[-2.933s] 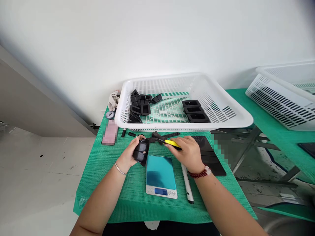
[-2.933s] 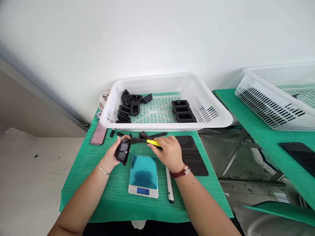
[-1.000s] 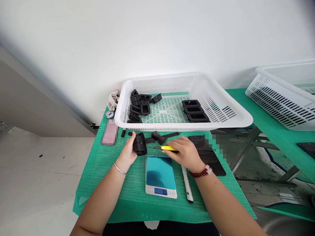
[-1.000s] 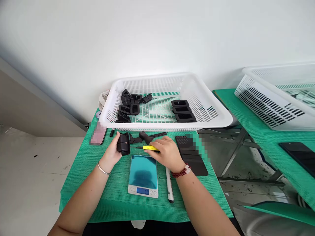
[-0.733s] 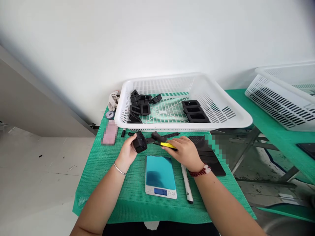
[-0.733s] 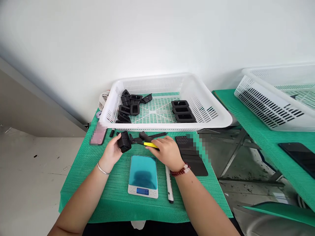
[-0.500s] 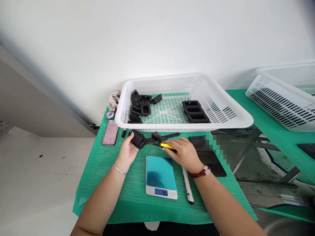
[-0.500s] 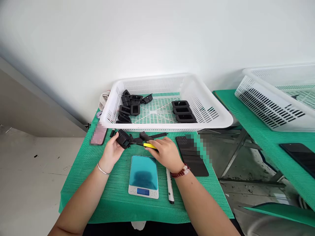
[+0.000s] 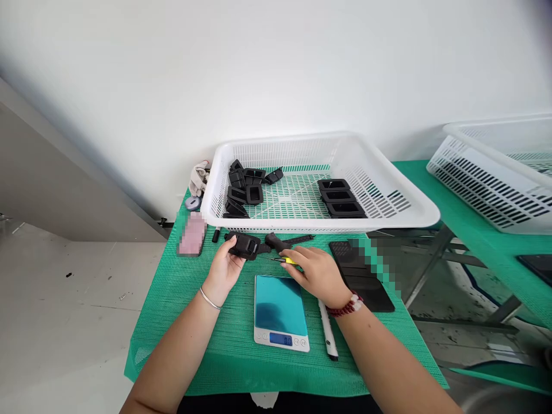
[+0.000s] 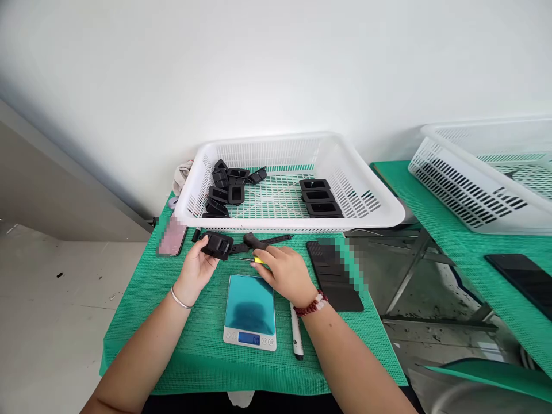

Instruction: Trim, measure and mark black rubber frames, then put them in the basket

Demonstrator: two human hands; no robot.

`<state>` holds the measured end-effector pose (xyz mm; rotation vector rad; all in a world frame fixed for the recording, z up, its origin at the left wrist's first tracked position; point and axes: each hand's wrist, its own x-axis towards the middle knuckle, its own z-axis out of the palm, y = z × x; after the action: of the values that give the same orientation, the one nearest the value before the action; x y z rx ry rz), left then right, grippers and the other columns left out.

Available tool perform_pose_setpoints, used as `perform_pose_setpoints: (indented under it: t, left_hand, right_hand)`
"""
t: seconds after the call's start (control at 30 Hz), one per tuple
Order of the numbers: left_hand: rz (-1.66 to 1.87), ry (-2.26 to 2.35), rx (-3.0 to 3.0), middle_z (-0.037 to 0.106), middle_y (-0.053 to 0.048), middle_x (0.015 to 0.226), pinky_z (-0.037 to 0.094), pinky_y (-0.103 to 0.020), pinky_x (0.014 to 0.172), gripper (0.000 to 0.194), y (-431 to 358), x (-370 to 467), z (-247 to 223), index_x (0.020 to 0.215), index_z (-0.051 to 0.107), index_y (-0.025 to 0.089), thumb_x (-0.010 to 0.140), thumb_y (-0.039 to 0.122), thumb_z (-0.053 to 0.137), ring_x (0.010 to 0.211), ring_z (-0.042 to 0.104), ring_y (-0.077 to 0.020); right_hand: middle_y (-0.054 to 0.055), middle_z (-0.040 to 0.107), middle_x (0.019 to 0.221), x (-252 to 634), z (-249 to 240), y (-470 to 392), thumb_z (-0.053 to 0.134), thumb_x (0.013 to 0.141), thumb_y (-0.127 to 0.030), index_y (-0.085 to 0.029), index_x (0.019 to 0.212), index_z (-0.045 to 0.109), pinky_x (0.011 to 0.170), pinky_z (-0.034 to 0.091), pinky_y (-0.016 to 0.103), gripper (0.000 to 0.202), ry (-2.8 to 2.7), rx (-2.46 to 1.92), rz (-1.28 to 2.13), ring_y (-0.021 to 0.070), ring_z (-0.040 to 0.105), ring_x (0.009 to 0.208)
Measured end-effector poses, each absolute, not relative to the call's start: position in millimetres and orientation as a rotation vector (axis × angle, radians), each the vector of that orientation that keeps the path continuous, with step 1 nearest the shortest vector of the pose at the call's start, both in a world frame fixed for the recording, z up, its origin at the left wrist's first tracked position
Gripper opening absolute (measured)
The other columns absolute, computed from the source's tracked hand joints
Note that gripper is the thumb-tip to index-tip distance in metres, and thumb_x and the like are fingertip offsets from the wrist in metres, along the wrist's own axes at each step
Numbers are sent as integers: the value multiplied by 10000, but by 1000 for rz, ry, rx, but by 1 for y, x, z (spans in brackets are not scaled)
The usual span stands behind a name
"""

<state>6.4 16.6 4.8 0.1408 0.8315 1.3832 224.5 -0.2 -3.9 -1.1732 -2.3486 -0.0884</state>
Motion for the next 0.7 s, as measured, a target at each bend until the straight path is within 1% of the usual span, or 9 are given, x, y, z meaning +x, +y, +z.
perform_pose_setpoints:
  t: [0.1,0.33,0.53,0.7]
  left_hand:
    - [1371,809,135,708,-38,834,556,-190,649,121,16,6,4,854,635,148,742,143,680,759,677,-125]
    - [1327,781,142,703,-42,846,560,-201,662,106,14,7,2,866,639,144,764,162,664,772,674,-132]
    - [1347,760,149,703,-35,832,549,-189,650,86,14,7,4,850,644,142,765,149,654,758,671,-123]
    - [1359,728,179,702,-28,821,547,-198,657,81,13,6,2,843,649,146,764,161,653,755,668,-123]
  right_hand:
    - [22,637,711,223,-4,-1,457,935,-365,-189,932,629,570,326,278,246,-2370,-1134,-112,127,527,582]
    - [34,642,686,226,-6,0,479,922,-323,-169,938,630,541,306,279,216,-2205,-1255,-265,139,514,565]
    - [25,626,682,218,-5,-5,482,920,-312,-164,910,627,583,316,284,207,-2337,-1040,-227,134,524,586]
    - [28,630,683,217,-5,-7,497,912,-300,-158,926,629,562,308,290,194,-2215,-1192,-331,137,499,570]
